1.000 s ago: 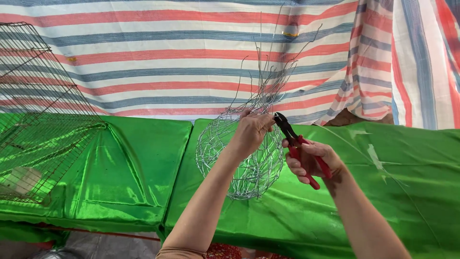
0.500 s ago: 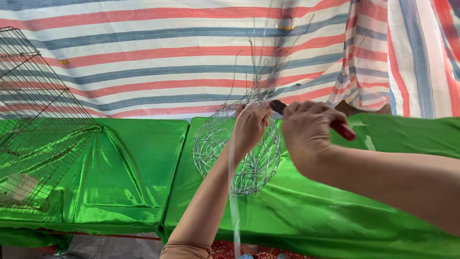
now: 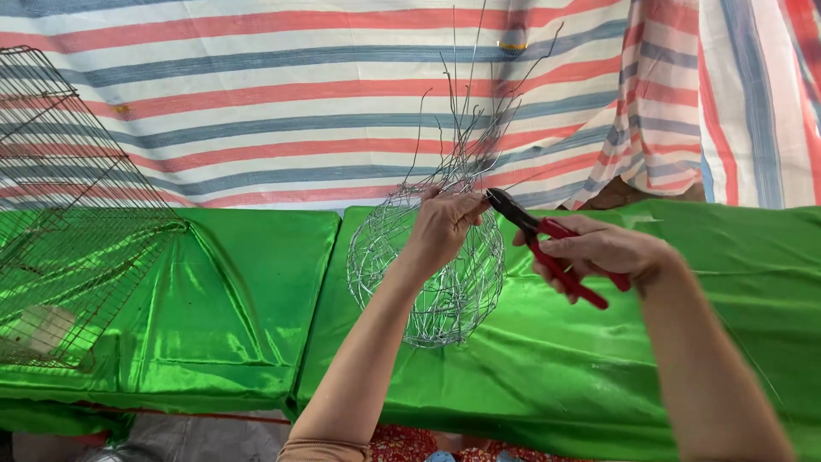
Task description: Trimming excess wire from a wire mesh structure using wire cutters
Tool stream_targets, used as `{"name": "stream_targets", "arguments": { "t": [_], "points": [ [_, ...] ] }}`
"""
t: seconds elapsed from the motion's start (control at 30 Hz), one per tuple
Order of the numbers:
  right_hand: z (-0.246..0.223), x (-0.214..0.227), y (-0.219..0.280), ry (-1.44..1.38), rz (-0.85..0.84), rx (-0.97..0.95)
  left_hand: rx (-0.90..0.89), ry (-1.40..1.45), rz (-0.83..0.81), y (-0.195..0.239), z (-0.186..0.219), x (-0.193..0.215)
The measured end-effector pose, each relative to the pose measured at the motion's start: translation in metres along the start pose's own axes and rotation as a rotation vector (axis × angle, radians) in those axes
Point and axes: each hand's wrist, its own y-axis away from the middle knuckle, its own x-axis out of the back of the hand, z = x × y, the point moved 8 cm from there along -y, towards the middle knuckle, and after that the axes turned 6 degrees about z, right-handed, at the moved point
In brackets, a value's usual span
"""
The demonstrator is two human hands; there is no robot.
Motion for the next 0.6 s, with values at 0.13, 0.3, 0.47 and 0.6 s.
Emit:
{"name": "stream_targets", "arguments": {
  "t": [0.13, 0.3, 0.47, 0.6],
  "points": [
    [0.099, -0.011, -0.046, -0.861, -0.424, 0.125, -0.044, 0.036, -0.019, -0.002, 0.018, -0.001],
    [0.028, -0.004, -0.031, -0.443, -0.297, 0.148, 0.046, -0.037, -0.06, -0.005, 0.004, 0.003],
    [-0.046, 0.026, -0.02, 0.93, 0.093, -0.046, 0.068, -0.046, -0.043, -0.01, -0.005, -0.005],
    [-0.069, -0.006, -0.022, 1.601, 0.459, -0.185, 0.067, -0.144, -0.078, -0.015, -0.016, -0.021]
  ]
}}
